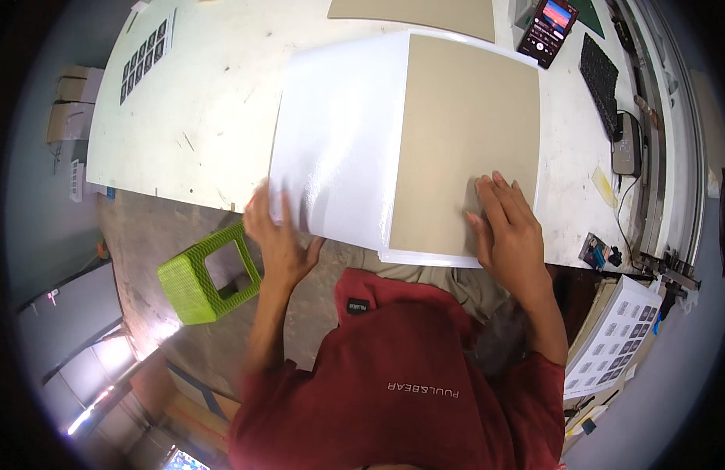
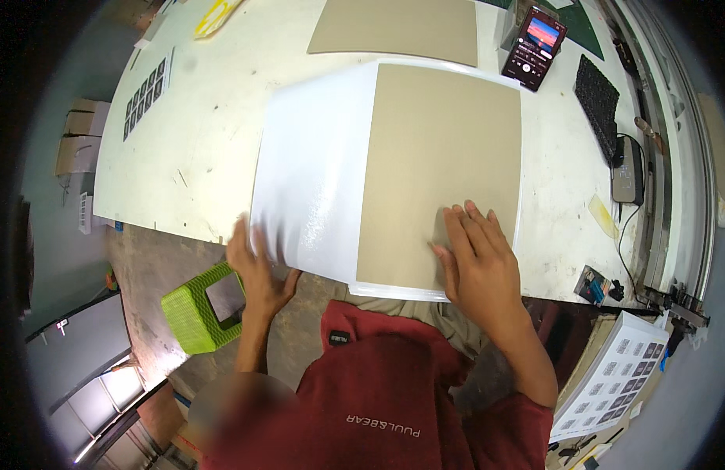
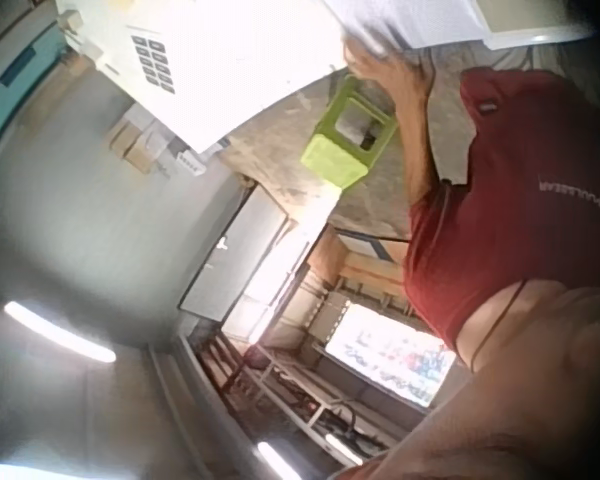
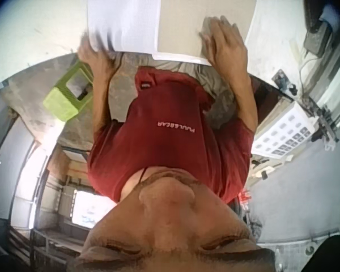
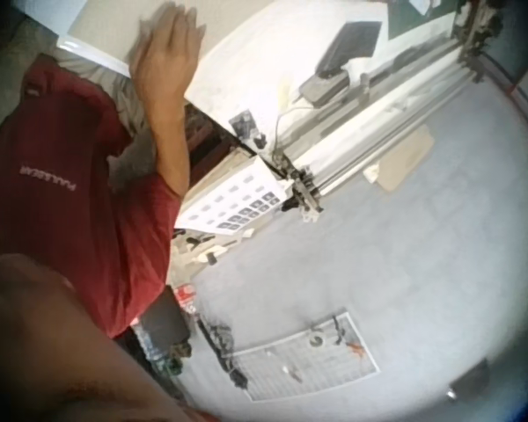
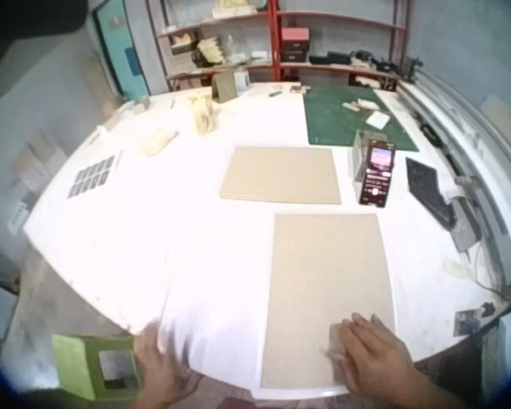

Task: The person repeatedly places a sheet of printed QR codes into a manual laminator, feeds it through, and stacks the finished laminated sheets on the table. The person handles each sheet one at a time, aligning it before insertion and smoothing it after lamination.

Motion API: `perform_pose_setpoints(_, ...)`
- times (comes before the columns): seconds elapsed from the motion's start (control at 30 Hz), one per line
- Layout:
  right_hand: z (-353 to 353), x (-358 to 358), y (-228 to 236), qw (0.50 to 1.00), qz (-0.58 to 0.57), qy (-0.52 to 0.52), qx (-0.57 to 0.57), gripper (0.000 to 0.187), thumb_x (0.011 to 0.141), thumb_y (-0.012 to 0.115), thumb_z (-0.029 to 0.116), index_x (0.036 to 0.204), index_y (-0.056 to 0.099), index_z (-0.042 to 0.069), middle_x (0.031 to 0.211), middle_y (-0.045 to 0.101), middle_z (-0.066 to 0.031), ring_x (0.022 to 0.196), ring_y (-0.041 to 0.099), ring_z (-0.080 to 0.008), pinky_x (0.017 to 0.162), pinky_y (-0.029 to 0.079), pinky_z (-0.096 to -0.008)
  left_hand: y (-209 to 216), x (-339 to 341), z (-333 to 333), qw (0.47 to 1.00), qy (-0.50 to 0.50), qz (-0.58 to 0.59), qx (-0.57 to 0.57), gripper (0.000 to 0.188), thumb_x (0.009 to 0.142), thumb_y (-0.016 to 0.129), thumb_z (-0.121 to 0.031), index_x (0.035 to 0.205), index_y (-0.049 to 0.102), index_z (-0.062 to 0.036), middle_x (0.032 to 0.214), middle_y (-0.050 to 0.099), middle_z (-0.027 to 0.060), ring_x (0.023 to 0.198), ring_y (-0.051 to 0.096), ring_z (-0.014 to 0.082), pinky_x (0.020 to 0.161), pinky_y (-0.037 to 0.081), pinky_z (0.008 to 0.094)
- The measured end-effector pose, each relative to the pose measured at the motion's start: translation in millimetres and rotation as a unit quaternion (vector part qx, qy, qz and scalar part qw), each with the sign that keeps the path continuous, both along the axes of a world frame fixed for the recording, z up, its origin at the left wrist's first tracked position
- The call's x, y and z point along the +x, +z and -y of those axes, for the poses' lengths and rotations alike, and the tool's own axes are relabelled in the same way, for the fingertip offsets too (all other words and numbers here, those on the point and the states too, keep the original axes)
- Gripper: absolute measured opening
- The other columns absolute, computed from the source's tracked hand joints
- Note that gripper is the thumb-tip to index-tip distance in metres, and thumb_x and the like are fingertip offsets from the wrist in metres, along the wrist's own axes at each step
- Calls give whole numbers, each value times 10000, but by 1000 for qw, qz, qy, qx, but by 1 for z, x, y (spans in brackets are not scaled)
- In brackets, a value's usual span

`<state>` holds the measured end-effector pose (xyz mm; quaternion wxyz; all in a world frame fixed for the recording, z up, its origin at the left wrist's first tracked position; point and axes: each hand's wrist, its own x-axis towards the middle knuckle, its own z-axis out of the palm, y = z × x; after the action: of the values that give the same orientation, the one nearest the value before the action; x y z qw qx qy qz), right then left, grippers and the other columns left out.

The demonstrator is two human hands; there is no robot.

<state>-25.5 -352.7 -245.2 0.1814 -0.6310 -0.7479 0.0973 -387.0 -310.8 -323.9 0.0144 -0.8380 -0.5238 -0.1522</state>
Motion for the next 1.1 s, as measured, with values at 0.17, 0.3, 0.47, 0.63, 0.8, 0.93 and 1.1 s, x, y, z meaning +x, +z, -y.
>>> perform_pose_setpoints(0.17, 1, 6, -4, 1000, -7, 12, 17, 394, 919, 660, 90, 1280, 585, -48, 1242, 640, -220, 1261, 569, -392, 1052, 466, -547, 28, 25, 2, 921, 125, 247, 274, 1166, 833, 762, -500, 1584, 18, -6, 1592, 192, 295, 1455, 281, 402, 1184, 250, 553)
perform_pose_setpoints(0.3, -3, 17, 2, 997, -65, 32, -1, 358, 921, 635, 39, 1263, 593, -58, 1213, 656, -215, 1212, 604, -388, 1048, 479, -514, 40, 98, -34, 944, -31, 304, 125, 1100, 884, 670, -581, 1582, 66, 16, 1611, 138, 304, 1471, 185, 457, 1200, 192, 551)
perform_pose_setpoints(0.47, -15, 81, 30, 930, -327, -164, 23, 309, 961, 576, 1, 1260, 595, -72, 1169, 702, -171, 1091, 671, -246, 983, 507, -374, 38, 158, -55, 945, -224, 201, -127, 1136, 880, 638, -620, 1544, 83, 115, 1597, 30, 390, 1492, 27, 551, 1195, 84, 616)
perform_pose_setpoints(0.63, -52, 25, 69, 973, -215, 57, -60, 558, 913, 708, 156, 1391, 504, -47, 1406, 532, -270, 1322, 512, -421, 1105, 410, -476, 36, 169, -59, 949, -222, 113, -195, 1127, 870, 647, -608, 1523, 126, 149, 1591, 62, 393, 1486, 49, 562, 1186, 112, 632)
perform_pose_setpoints(0.8, -145, -18, -37, 976, 21, 214, -23, 769, 913, 643, 374, 1518, 353, -1, 1617, 282, -188, 1510, 253, -328, 1213, 159, -597, 44, 168, -61, 950, -227, 56, -207, 1043, 892, 600, -606, 1488, 234, 167, 1586, 164, 371, 1488, 140, 528, 1173, 174, 625)
perform_pose_setpoints(0.93, -219, 11, -50, 992, 98, 30, 79, 809, 948, 542, 555, 1516, 364, 7, 1612, 301, -176, 1505, 256, -332, 1212, 139, -600, 43, 169, -59, 952, -203, 110, -202, 1073, 880, 607, -621, 1505, 207, 153, 1579, 177, 375, 1474, 165, 542, 1174, 168, 627)
perform_pose_setpoints(1.1, -77, -1, -25, 980, 107, 119, -120, 822, 943, 498, 633, 1491, 420, 25, 1601, 329, -169, 1507, 265, -316, 1212, 150, -593, 32, 165, -62, 937, -199, 173, -228, 1185, 826, 562, -751, 1492, 226, 170, 1575, 185, 383, 1485, 180, 520, 1167, 181, 631)
